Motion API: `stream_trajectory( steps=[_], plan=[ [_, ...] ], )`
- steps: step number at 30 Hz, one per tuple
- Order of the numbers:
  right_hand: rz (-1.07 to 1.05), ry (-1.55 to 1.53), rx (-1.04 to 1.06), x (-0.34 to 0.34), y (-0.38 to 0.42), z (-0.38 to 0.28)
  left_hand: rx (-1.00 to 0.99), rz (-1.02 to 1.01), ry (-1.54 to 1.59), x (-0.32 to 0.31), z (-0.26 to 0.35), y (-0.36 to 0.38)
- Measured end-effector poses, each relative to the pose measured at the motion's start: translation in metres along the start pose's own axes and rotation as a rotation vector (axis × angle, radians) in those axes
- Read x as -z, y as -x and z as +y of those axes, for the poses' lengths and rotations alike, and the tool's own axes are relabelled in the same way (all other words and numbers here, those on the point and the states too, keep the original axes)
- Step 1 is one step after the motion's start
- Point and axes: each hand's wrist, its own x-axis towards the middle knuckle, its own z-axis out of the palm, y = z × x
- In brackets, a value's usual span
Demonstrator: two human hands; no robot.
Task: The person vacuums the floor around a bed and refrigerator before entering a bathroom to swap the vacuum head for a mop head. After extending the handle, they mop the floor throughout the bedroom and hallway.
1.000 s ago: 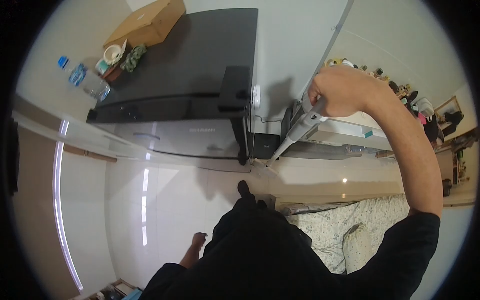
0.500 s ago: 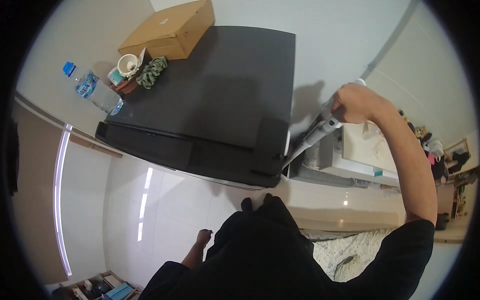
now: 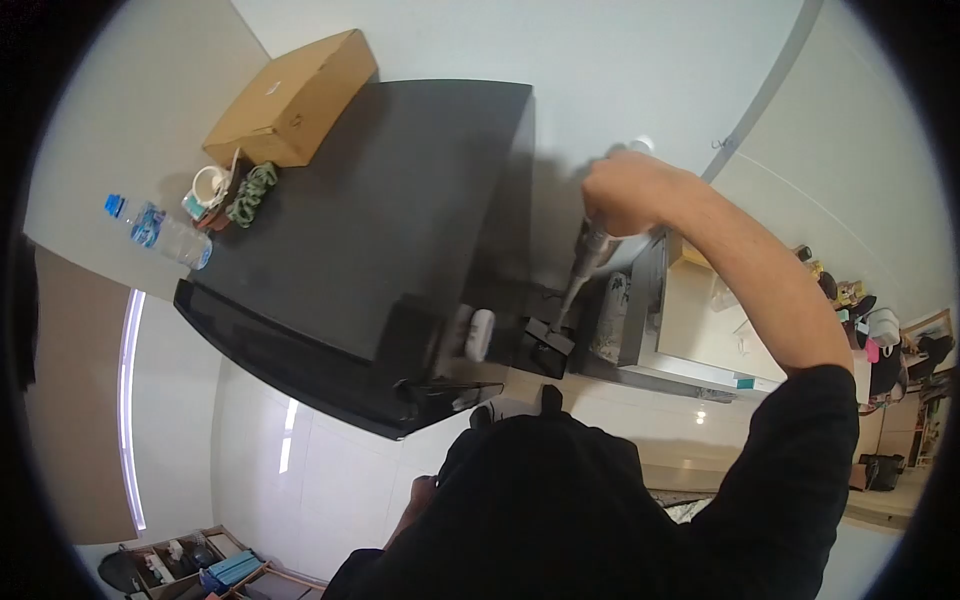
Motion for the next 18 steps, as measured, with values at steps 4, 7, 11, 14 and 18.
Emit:
stream_trajectory(
  steps=[4, 7, 11, 14, 18],
  plan=[
    [-0.027, 0.142, 0.142, -0.024, -0.02, 0.027, 0.195, 0.085, 0.189, -0.021, 0.063, -0.001],
    [0.002, 0.169, 0.213, -0.04, -0.034, 0.039, 0.176, 0.135, 0.224, -0.037, 0.073, 0.0],
    [0.027, 0.204, 0.241, -0.054, -0.047, 0.053, 0.325, 0.143, 0.223, -0.042, 0.105, 0.019],
    [0.0, 0.209, 0.226, -0.056, -0.051, 0.058, 0.457, 0.206, 0.375, -0.05, 0.126, 0.037],
    [0.0, 0.256, 0.224, -0.058, -0.056, 0.069, 0.557, 0.216, 0.353, -0.057, 0.148, 0.048]
  ],
)
